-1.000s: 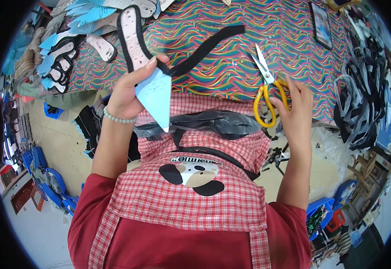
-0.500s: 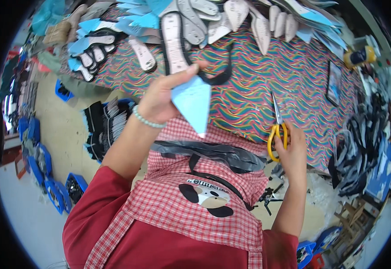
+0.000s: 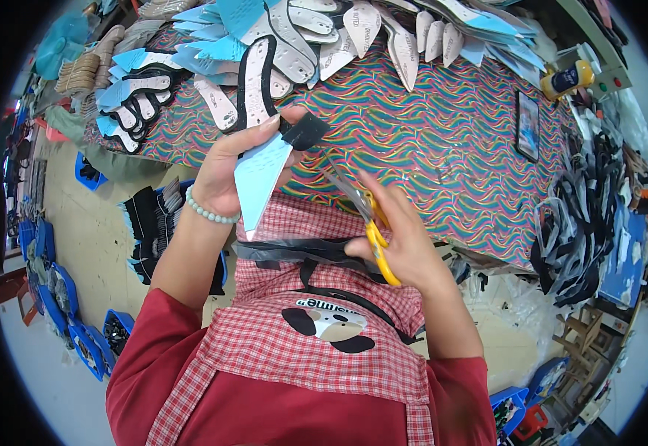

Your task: The person repeatedly picks up light blue shoe insoles and black elastic straps from a table. They wrap the elastic strap around the perimeter of each insole and trim the excess strap with yellow-handled scissors. The finished units are placed into a blue bin on the floor.

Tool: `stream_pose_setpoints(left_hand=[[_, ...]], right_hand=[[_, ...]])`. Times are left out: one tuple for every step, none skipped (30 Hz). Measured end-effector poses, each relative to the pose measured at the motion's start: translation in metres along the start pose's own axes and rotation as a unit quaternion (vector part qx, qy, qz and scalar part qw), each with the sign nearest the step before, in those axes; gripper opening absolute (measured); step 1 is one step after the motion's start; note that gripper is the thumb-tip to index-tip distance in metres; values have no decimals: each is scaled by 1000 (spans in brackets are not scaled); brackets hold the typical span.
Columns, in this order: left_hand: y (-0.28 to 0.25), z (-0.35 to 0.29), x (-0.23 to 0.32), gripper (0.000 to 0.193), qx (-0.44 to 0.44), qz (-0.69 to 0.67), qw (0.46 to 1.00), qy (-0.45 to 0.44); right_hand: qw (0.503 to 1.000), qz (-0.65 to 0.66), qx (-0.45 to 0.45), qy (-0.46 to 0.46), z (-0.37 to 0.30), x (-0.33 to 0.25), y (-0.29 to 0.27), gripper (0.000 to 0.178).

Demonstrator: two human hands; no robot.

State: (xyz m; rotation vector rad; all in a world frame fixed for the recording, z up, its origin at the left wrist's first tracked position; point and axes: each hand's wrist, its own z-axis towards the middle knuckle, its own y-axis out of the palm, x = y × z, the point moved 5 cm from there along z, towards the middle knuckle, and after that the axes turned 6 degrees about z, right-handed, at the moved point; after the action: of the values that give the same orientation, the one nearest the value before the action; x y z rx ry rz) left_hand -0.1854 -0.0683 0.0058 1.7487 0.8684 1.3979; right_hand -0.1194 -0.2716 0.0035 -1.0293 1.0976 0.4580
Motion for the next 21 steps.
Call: stream_pose_setpoints(left_hand=[[2,1,-1,35,6,2,1000,-7],[7,0,-2,35,12,3,1000,-13],[10,1,-4,35,17,5,1000,-21],[8,3,-8,35,63,19,998,-15],[5,3,-10,35,71,34,997,-17],[3,4,-12,34,79,50,995,-20],[2,6,-13,34,85,64,994,-21],[7,8,-13,34,101,96,990,-3],[6,10,-12,34,118,123,985,15],[4,12,-12,34,133,148,979,31],[2,13,-12,35,148,174,973,45],[2,13,-12,36,168,212,961,59],[5,14,-14,35,159,232,958,52],[7,15,-16,35,150,251,955,46],[9,16,-19,35,141,270,952,40],[10,18,-22,32,142,299,943,38],[14,19,-26,30,133,338,931,38],[18,21,-33,28,125,376,917,40],[22,22,-41,26,117,414,902,41],[26,24,-49,23,108,435,885,128],[29,24,-47,23,129,433,884,120]], right_hand=[[1000,-6,19,-13,7,-1,1,97],[999,-12,37,-26,12,-3,1,99],[999,-21,40,-19,14,-4,1,97],[999,-27,40,-12,16,-7,0,95],[999,-35,42,-5,16,-7,0,93],[997,-58,54,-14,12,-4,-1,91],[994,-83,66,-24,6,0,-3,89],[990,-109,78,-33,-1,4,-5,86],[989,-113,100,-6,-8,11,-10,85],[985,-118,124,25,-17,18,-15,84],[980,-123,148,56,-25,24,-23,83],[971,-150,138,122,-31,29,-33,76],[965,-196,142,103,-37,33,-45,71],[956,-241,145,82,-40,34,-57,67],[955,-238,163,69,-41,33,-63,56],[952,-237,185,56,-40,28,-69,47],[949,-235,204,42,-39,24,-76,37],[960,-176,216,27,-32,19,-74,31],[967,-115,227,10,-23,11,-70,25],[977,-25,210,-8,-5,-5,-55,14],[986,70,142,49,4,-3,-35,16]])
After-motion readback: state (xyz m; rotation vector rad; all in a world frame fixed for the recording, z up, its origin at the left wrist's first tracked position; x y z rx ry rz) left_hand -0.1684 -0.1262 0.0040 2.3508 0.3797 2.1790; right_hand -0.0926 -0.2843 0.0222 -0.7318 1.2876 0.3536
